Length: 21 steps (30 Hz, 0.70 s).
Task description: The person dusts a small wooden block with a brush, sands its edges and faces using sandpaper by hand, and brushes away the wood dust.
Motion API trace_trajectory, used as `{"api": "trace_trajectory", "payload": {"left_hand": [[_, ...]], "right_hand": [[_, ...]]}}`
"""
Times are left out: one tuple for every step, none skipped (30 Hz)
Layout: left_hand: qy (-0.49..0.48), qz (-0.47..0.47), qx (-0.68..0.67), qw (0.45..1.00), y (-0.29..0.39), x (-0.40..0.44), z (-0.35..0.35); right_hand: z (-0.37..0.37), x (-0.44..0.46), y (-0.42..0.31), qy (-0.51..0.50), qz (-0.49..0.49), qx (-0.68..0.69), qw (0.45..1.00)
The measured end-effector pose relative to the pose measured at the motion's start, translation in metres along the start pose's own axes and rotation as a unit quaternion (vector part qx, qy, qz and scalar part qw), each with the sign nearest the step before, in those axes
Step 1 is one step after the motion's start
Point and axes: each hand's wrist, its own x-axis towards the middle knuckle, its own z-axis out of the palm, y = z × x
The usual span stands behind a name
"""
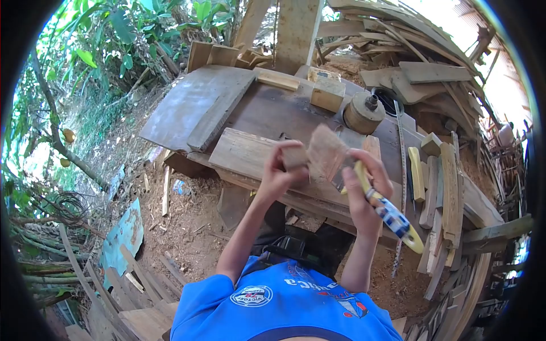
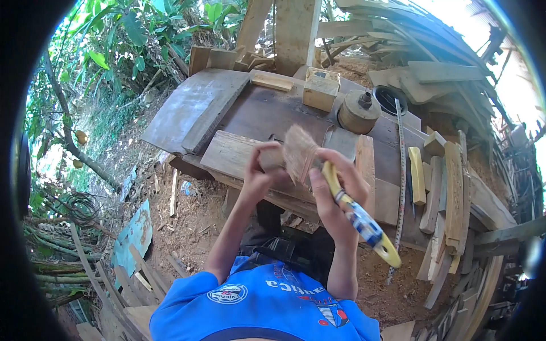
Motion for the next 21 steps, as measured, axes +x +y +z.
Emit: {"api": "trace_trajectory", "payload": {"left_hand": [[-0.035, 0.041, 0.086, 0.995, -0.001, -0.004, 0.003], [-0.069, 0.035, 0.112, 0.991, -0.002, -0.010, 0.002], [-0.085, 0.039, 0.129, 0.987, 0.001, -0.012, 0.007], [-0.103, 0.045, 0.147, 0.983, 0.006, -0.012, 0.012], [-0.121, 0.052, 0.166, 0.977, 0.010, -0.011, 0.016], [-0.089, -0.001, 0.170, 0.981, 0.012, -0.016, 0.019], [-0.085, 0.022, 0.173, 0.981, 0.011, -0.014, 0.021], [-0.079, 0.044, 0.175, 0.980, 0.011, -0.010, 0.022], [-0.074, 0.066, 0.178, 0.979, 0.010, -0.008, 0.023], [-0.073, 0.069, 0.166, 0.981, 0.009, -0.009, 0.021], [-0.074, 0.072, 0.154, 0.983, 0.006, -0.010, 0.019], [-0.076, 0.073, 0.142, 0.984, 0.006, -0.010, 0.019], [-0.095, 0.081, 0.150, 0.981, 0.006, -0.011, 0.018], [-0.114, 0.089, 0.157, 0.977, 0.006, -0.012, 0.017], [-0.132, 0.097, 0.165, 0.973, 0.007, -0.013, 0.017], [-0.098, 0.093, 0.242, 0.961, 0.012, -0.017, 0.019], [-0.097, 0.095, 0.223, 0.965, 0.012, -0.017, 0.018], [-0.093, 0.098, 0.204, 0.970, 0.011, -0.016, 0.018], [-0.091, 0.102, 0.185, 0.973, 0.010, -0.015, 0.017], [-0.093, 0.073, 0.225, 0.967, 0.011, -0.015, 0.015], [-0.094, 0.042, 0.263, 0.959, 0.013, -0.017, 0.011]], "right_hand": [[-0.002, 0.001, -0.007, -0.026, 0.003, 0.030, 0.999], [-0.005, 0.001, -0.012, -0.053, 0.008, 0.059, 0.997], [-0.006, 0.000, -0.015, -0.080, 0.015, 0.089, 0.993], [-0.012, 0.002, -0.014, -0.143, -0.009, 0.007, 0.990], [-0.011, -0.001, -0.014, -0.097, -0.002, -0.023, 0.995], [-0.009, -0.006, -0.014, -0.050, 0.005, -0.053, 0.997], [-0.006, -0.009, -0.014, -0.005, 0.011, -0.084, 0.996], [-0.003, -0.010, -0.009, 0.059, -0.099, -0.140, 0.983], [-0.003, -0.012, -0.012, 0.041, -0.116, -0.135, 0.983], [-0.004, -0.014, -0.018, 0.024, -0.134, -0.129, 0.982], [-0.004, -0.015, -0.021, 0.010, -0.151, -0.124, 0.981], [-0.010, -0.013, -0.020, -0.092, -0.157, -0.052, 0.982], [-0.014, -0.012, -0.019, -0.097, -0.095, -0.046, 0.990], [-0.016, -0.013, -0.017, -0.102, -0.033, -0.040, 0.993], [-0.017, -0.013, -0.016, -0.107, 0.028, -0.032, 0.993], [-0.014, -0.013, -0.014, -0.021, 0.064, -0.052, 0.996], [-0.015, -0.009, -0.011, 0.012, -0.027, -0.113, 0.993], [-0.017, -0.004, -0.007, 0.044, -0.119, -0.173, 0.977], [-0.018, -0.001, -0.005, 0.076, -0.210, -0.230, 0.947], [-0.019, -0.004, -0.005, 0.039, -0.215, -0.217, 0.951], [-0.019, -0.007, -0.005, -0.046, -0.193, -0.174, 0.965]]}}
